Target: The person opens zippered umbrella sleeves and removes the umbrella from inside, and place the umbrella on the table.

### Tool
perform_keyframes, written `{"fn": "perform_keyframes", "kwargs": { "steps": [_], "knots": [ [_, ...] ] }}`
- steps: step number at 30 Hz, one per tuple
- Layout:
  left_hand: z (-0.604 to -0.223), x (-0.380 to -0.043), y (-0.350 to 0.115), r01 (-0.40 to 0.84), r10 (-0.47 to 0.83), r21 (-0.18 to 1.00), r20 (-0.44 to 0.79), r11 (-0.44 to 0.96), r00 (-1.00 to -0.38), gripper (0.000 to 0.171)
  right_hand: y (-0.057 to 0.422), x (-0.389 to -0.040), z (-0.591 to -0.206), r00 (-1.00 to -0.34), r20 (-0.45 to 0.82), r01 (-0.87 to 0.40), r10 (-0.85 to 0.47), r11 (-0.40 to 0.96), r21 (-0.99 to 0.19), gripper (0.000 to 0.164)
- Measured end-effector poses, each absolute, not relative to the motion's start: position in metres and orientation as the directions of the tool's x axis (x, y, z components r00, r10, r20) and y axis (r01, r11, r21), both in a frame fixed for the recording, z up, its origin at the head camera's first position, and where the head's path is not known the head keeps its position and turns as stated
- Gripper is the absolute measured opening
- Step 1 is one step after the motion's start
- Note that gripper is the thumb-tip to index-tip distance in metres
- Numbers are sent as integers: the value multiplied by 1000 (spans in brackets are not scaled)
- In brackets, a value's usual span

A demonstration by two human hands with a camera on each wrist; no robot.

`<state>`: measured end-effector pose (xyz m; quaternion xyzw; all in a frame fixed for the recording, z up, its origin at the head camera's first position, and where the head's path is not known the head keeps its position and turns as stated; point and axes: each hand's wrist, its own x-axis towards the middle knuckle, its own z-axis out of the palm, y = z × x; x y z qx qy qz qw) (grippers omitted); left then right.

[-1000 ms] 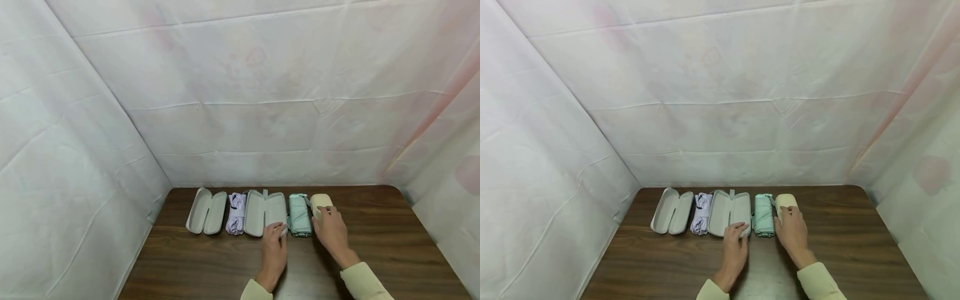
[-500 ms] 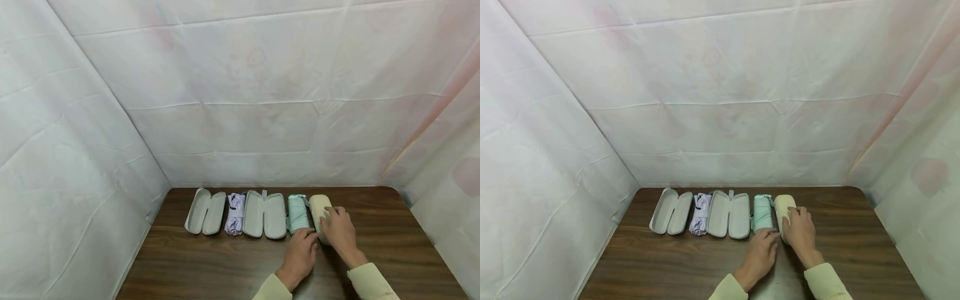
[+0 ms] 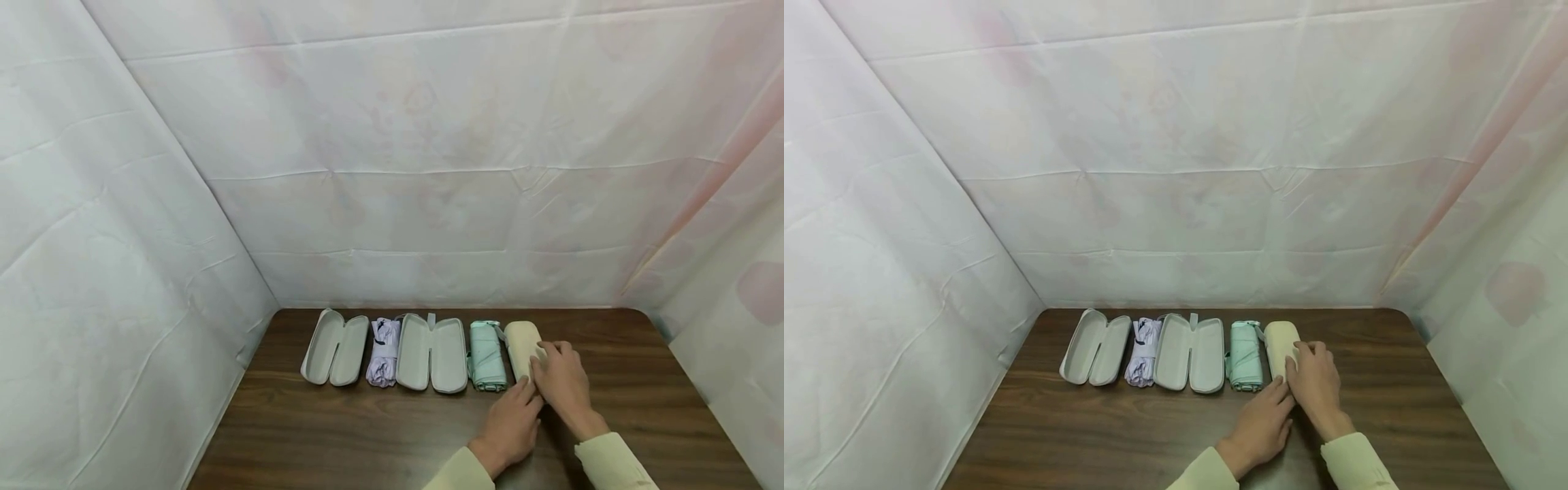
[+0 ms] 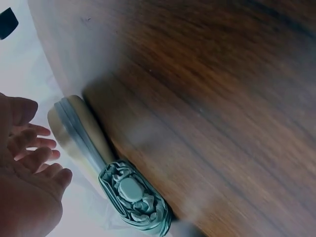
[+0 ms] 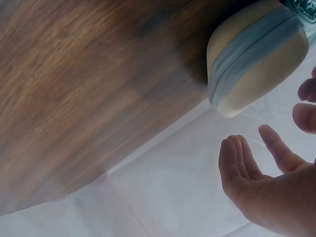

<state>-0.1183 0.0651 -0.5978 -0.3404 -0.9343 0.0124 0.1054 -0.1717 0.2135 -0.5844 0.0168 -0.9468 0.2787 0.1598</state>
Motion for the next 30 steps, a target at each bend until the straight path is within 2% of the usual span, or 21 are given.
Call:
{"fn": "perform_keyframes", "kwargs": {
  "steps": [8, 17, 30],
  "knots": [
    [-603, -119, 73, 649, 670, -169, 147, 742, -728, 39, 222, -173, -587, -962, 269, -97, 55, 848, -521, 40],
    [-605, -121, 77, 623, 653, -207, 133, 754, -745, 42, 229, -178, -587, -968, 250, -103, 33, 851, -515, 43],
    [-604, -125, 78, 606, 642, -216, 197, 766, -741, 45, 245, -192, -585, -976, 215, -120, -18, 875, -469, 43]
  ]
}}
